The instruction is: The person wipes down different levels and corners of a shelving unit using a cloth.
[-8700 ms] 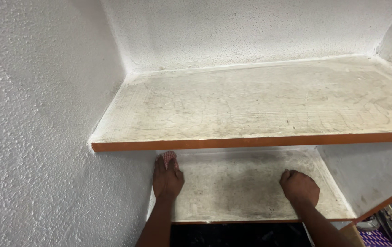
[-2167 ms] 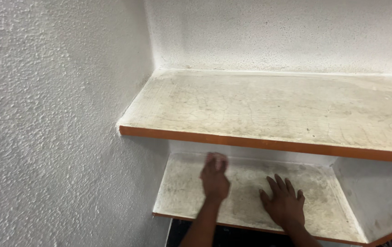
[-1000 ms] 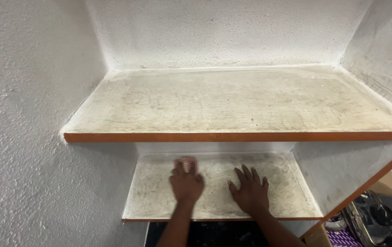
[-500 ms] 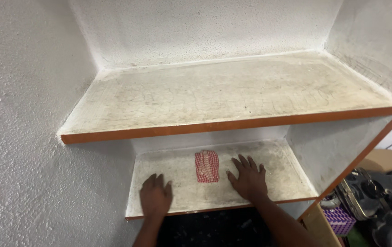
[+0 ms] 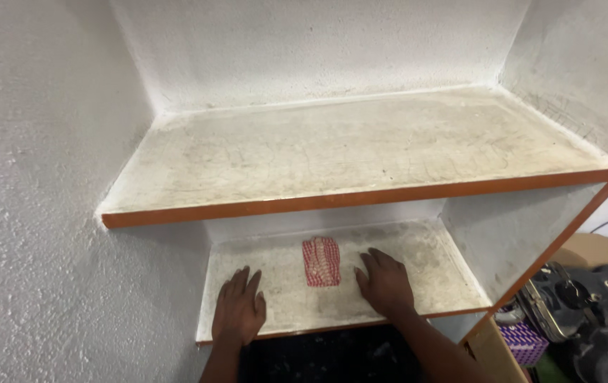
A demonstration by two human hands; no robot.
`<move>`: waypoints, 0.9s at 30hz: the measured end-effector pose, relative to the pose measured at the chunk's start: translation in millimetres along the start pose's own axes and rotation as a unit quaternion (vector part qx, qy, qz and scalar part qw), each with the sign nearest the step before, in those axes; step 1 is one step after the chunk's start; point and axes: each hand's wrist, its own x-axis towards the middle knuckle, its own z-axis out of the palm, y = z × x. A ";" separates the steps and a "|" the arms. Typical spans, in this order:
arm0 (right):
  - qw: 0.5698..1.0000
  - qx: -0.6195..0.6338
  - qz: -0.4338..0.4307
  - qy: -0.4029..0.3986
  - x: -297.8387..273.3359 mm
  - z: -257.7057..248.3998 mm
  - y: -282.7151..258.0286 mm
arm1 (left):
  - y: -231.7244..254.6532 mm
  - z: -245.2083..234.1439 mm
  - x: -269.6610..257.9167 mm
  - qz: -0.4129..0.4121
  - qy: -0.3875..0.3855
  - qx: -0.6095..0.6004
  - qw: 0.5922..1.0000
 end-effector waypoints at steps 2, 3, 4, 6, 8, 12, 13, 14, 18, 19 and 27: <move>1.000 0.022 -0.015 0.000 -7.1 -2.3 -1.0 | -1.1 -4.0 -0.2 -0.029 -0.010 -0.019 0.999; 0.998 0.044 -0.035 0.002 -6.2 -2.5 -3.5 | 0.0 -7.4 -0.1 -0.033 -0.005 -0.015 0.999; 0.998 0.048 -0.041 0.004 -5.9 -1.9 -7.7 | 3.2 -9.9 -0.8 -0.043 -0.016 -0.021 0.999; 0.989 0.066 -0.127 0.028 -2.3 -2.8 -13.4 | 4.7 -16.2 0.2 -0.051 -0.020 -0.025 0.998; 0.984 0.103 -0.136 0.060 2.0 4.6 -29.5 | 6.5 -17.9 -0.4 -0.062 -0.026 -0.027 0.997; 0.988 0.055 -0.144 0.000 6.3 33.5 -63.6 | 5.8 -19.2 -1.8 -0.063 -0.021 -0.033 0.997; 0.988 0.057 -0.146 -0.003 6.7 38.4 -64.1 | 6.3 -20.0 -2.3 -0.067 -0.028 -0.038 0.997; 0.989 0.074 -0.124 -0.027 8.7 42.4 -63.1 | 7.0 -20.8 -1.1 -0.070 -0.034 -0.044 0.996; 0.957 0.264 0.018 -0.117 25.5 36.4 -55.4 | 5.7 -20.6 -4.3 -0.074 -0.026 -0.055 0.995; 0.956 0.267 0.015 -0.123 32.6 31.8 -60.3 | 6.0 -20.6 -3.7 -0.068 -0.020 -0.066 0.995; 0.976 0.068 -0.048 -0.204 43.9 55.1 -131.9 | 1.1 -11.4 -2.0 -0.062 0.008 -0.082 0.995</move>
